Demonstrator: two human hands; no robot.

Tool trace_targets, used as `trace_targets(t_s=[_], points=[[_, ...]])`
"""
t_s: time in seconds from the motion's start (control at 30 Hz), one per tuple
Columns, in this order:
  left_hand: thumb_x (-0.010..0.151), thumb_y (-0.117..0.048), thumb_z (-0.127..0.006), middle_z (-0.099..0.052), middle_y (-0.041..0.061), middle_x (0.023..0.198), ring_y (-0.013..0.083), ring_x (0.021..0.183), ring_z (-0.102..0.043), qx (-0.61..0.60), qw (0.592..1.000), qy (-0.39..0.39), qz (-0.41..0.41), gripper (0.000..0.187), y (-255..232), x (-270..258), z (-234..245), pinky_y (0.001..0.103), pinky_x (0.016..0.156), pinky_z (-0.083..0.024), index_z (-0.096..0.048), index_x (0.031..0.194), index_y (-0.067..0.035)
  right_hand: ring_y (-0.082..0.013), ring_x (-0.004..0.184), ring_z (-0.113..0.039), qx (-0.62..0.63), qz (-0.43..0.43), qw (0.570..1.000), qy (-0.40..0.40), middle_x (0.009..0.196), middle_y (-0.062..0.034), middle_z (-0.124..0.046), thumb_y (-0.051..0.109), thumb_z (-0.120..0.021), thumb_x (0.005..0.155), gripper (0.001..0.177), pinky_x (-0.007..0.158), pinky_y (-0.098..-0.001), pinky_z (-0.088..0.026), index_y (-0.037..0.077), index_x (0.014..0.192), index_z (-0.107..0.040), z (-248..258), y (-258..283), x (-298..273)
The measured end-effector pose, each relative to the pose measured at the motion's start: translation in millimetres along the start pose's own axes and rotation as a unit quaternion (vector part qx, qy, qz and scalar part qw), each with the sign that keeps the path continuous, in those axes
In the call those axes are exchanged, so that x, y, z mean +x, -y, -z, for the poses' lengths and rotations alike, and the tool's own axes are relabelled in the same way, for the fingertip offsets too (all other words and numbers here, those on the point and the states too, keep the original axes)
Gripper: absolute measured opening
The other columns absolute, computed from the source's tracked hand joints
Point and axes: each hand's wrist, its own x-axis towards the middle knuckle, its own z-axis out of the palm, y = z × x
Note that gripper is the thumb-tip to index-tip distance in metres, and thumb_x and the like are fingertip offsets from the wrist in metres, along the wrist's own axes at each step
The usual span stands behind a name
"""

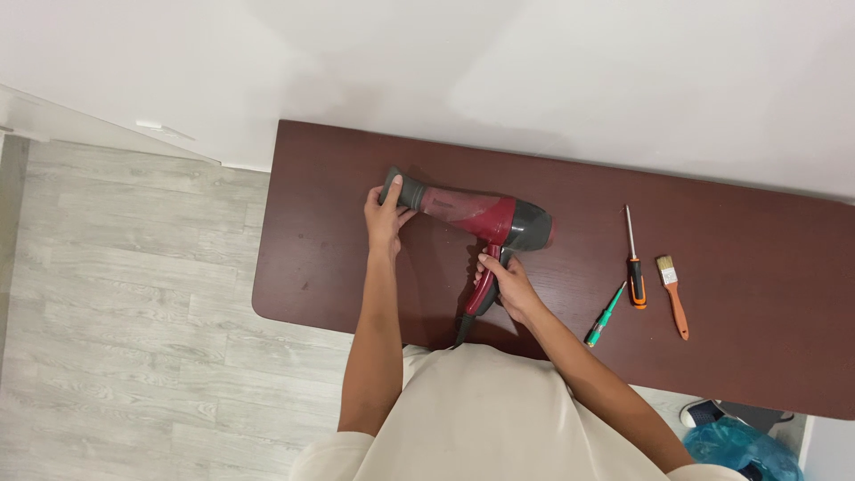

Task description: Maintain and disassemble a hair dryer using a screwdriver and brush.

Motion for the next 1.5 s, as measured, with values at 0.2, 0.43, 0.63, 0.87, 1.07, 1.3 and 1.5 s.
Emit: trace_targets(t_s=[0.2, 0.43, 0.63, 0.87, 1.07, 1.3, 1.5], points=[[0.091, -0.034, -0.079, -0.05, 0.015, 0.105, 0.0363, 0.093, -0.072, 0.015, 0.999, 0.038, 0.004, 0.045, -15.5, -27.2, -12.1, 0.048, 0.089, -0.064, -0.062, 0.121, -0.005, -0.0202, 0.071, -0.066, -0.005, -0.007, 1.0, 0.005, 0.081, -0.0071, -0.06, 0.018, -0.074, 0.094, 0.03, 0.071, -0.0387, -0.059, 0.008, 0.117, -0.059, 4.0, 4.4, -3.5], [0.094, -0.032, -0.076, -0.048, 0.014, 0.103, 0.036, 0.093, -0.071, 0.022, 0.998, 0.054, -0.015, 0.04, 5.4, -8.8, -3.4, 0.045, 0.083, -0.066, -0.06, 0.12, -0.006, -0.0224, 0.072, -0.068, -0.017, -0.005, 1.0, 0.002, 0.082, -0.0087, -0.06, 0.015, -0.075, 0.094, 0.029, 0.069, -0.04, -0.06, 0.005, 0.116, -0.059, 8.7, 0.1, 2.4], [0.094, -0.043, -0.075, -0.061, 0.015, 0.097, 0.0315, 0.083, -0.076, 0.146, 0.985, 0.093, -0.024, 0.044, -6.2, -7.5, 8.4, 0.038, 0.057, -0.065, -0.065, 0.117, -0.008, -0.023, 0.073, -0.069, -0.036, -0.004, 0.999, -0.012, 0.081, -0.0106, -0.063, 0.017, -0.075, 0.094, 0.028, 0.071, -0.0407, -0.061, 0.004, 0.112, -0.059, -9.2, 30.4, -19.1], [0.098, -0.07, -0.046, -0.072, 0.013, 0.073, 0.0248, 0.063, -0.075, 0.459, 0.882, 0.081, -0.067, 0.073, -34.5, -13.0, 1.2, 0.04, 0.058, -0.062, -0.059, 0.126, -0.005, -0.0215, 0.074, -0.068, -0.082, 0.008, 0.997, -0.003, 0.083, -0.0093, -0.064, 0.023, -0.079, 0.092, 0.031, 0.073, -0.0393, -0.062, 0.005, 0.11, -0.061, 7.8, 35.6, 19.9], [0.101, -0.077, -0.023, -0.073, 0.019, 0.092, 0.0336, 0.088, -0.073, 0.639, 0.76, 0.065, -0.093, 0.088, -19.3, 11.5, -5.8, 0.05, 0.083, -0.058, -0.054, 0.143, -0.006, -0.0232, 0.073, -0.07, -0.11, 0.019, 0.994, 0.005, 0.084, -0.0123, -0.066, 0.025, -0.08, 0.092, 0.032, 0.073, -0.0411, -0.063, 0.003, 0.109, -0.063, 13.9, 67.9, 25.3], [0.103, -0.071, -0.025, -0.072, 0.031, 0.105, 0.0455, 0.1, -0.072, 0.673, 0.732, 0.009, -0.107, 0.079, -23.5, -1.5, -20.9, 0.054, 0.083, -0.058, -0.051, 0.132, -0.003, -0.0242, 0.078, -0.074, -0.111, 0.006, 0.994, 0.02, 0.089, -0.0142, -0.067, 0.031, -0.082, 0.09, 0.042, 0.078, -0.0395, -0.065, 0.004, 0.113, -0.06, 6.3, 75.6, 19.4], [0.106, -0.065, -0.031, -0.072, 0.02, 0.094, 0.0338, 0.087, -0.073, 0.468, 0.877, 0.028, -0.104, 0.074, -40.1, -58.3, -0.8, 0.048, 0.078, -0.058, -0.047, 0.133, 0.002, -0.0394, 0.135, -0.051, -0.21, 0.024, 0.977, -0.015, 0.146, -0.0271, -0.051, 0.044, -0.085, 0.088, 0.088, 0.111, -0.0574, -0.042, 0.002, 0.151, -0.042, -13.4, 99.3, -14.4]])
